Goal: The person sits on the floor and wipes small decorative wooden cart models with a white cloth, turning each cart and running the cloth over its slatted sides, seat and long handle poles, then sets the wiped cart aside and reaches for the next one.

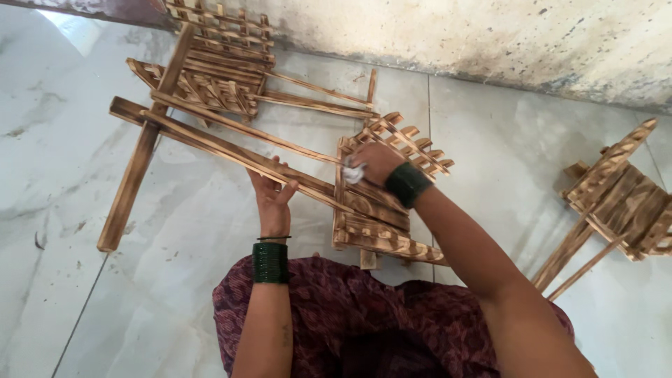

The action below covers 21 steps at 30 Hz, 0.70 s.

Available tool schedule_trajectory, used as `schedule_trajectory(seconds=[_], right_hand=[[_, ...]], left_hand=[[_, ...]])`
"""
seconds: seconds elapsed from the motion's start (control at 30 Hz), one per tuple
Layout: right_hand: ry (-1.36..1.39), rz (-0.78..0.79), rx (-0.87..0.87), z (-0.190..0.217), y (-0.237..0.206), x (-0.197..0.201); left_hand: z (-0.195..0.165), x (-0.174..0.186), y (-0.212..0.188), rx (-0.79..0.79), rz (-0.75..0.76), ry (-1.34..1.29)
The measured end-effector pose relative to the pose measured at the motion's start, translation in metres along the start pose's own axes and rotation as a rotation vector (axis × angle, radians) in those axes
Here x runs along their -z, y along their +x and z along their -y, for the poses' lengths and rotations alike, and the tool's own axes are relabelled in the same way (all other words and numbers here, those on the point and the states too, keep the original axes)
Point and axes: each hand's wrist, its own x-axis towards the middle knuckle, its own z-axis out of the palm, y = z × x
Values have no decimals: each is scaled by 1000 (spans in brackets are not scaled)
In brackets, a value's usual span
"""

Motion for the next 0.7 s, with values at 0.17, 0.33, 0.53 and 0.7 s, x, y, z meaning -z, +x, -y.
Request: schedule_trajectory(seconds=[0.17,0.33,0.53,0.7], right_hand=[[395,-219,-349,22,-120,66],[425,-318,-668,121,-237,51],[326,-552,-789,159,-239,-4],[-98,-481,-771,146,-230,-23]], left_hand=[[0,1,2,-18,12,-1],[-3,-1,1,-21,25,-2],[1,4,-10,-15,19,45],[10,16,-23,-35,30,7]])
